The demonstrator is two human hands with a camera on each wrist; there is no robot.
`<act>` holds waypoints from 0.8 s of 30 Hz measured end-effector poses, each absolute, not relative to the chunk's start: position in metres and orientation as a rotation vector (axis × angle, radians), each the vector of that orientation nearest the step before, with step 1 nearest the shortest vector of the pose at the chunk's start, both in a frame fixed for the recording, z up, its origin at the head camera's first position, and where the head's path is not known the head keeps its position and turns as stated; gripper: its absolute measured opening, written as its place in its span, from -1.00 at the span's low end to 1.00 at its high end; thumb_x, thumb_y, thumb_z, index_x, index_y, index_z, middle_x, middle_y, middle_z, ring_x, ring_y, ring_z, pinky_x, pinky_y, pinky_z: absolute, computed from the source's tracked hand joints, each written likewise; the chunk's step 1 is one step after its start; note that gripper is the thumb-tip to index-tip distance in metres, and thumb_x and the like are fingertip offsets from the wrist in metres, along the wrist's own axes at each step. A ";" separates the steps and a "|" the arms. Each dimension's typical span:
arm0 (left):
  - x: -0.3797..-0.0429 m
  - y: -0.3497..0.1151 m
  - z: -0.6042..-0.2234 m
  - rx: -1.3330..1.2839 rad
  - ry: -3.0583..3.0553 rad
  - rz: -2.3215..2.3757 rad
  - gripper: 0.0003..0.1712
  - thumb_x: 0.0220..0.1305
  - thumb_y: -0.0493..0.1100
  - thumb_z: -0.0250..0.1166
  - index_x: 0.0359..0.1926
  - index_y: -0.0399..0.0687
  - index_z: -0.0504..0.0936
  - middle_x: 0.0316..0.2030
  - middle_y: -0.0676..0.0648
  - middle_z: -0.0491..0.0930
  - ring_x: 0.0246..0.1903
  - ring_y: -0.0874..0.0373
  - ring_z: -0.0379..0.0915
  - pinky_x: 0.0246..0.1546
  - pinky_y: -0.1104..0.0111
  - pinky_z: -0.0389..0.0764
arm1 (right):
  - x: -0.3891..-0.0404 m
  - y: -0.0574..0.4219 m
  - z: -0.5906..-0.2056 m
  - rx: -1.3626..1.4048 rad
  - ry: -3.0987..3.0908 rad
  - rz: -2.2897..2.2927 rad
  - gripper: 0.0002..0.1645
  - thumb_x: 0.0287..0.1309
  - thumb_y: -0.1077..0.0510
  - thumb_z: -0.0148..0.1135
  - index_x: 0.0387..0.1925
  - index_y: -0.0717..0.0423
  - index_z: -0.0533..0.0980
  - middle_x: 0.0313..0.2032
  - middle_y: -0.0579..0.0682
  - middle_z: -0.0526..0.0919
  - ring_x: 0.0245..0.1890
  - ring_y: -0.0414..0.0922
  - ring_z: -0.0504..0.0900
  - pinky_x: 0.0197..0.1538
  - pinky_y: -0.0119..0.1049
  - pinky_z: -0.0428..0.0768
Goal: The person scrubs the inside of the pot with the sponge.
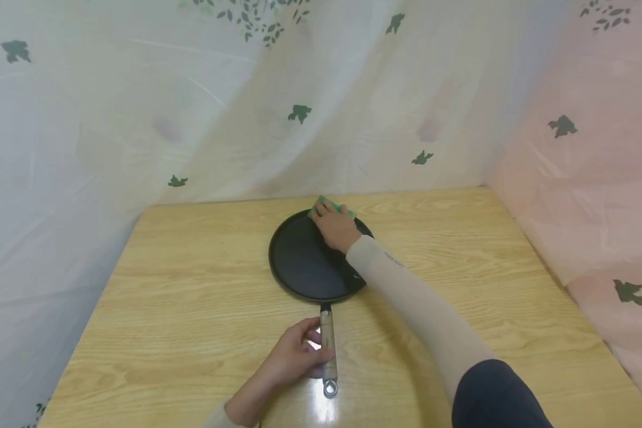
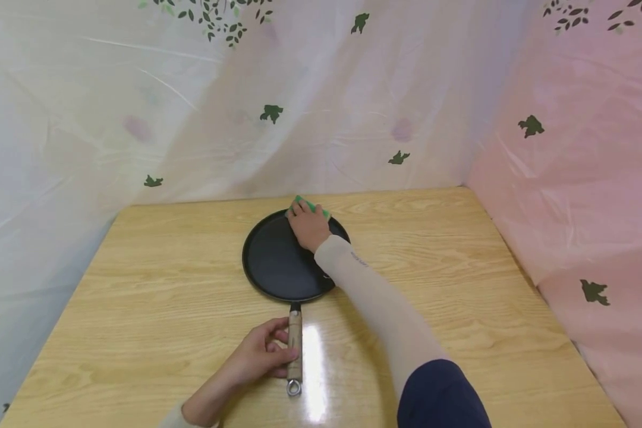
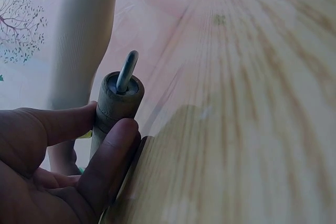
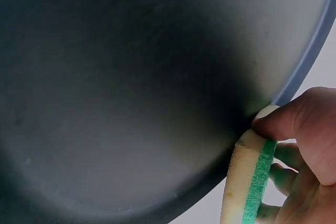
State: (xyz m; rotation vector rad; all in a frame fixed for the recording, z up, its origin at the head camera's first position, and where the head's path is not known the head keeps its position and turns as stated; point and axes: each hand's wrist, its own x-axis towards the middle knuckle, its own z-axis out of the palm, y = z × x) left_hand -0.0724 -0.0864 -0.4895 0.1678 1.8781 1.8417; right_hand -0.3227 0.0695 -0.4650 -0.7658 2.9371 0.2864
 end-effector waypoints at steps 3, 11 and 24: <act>-0.072 -0.085 -0.489 0.156 1.858 1.848 -0.12 0.26 -0.44 0.44 0.49 -0.58 0.20 -0.11 -0.22 0.56 -0.37 0.14 0.61 -0.34 0.11 0.91 | -0.321 0.075 -0.462 -0.749 2.933 0.295 -0.23 0.54 0.21 0.16 0.65 -0.01 0.15 0.66 0.08 0.03 0.67 0.06 -0.10 0.64 0.27 0.20; -0.070 -0.085 -0.488 0.148 1.846 1.858 -0.11 0.25 -0.44 0.43 0.50 -0.58 0.18 -0.10 -0.22 0.56 -0.37 0.14 0.61 -0.33 0.12 0.91 | -0.315 0.084 -0.457 -0.736 2.932 0.336 -0.26 0.56 0.19 0.14 0.64 0.01 0.18 0.66 0.09 0.04 0.66 0.07 -0.06 0.62 0.28 0.24; -0.071 -0.087 -0.489 0.153 1.839 1.858 -0.09 0.26 -0.44 0.44 0.51 -0.57 0.17 -0.08 -0.23 0.54 -0.37 0.14 0.61 -0.33 0.12 0.91 | -0.310 0.110 -0.455 -0.716 2.924 0.215 -0.22 0.48 0.21 0.25 0.62 0.05 0.23 0.64 0.12 0.07 0.65 0.10 -0.03 0.60 0.33 0.24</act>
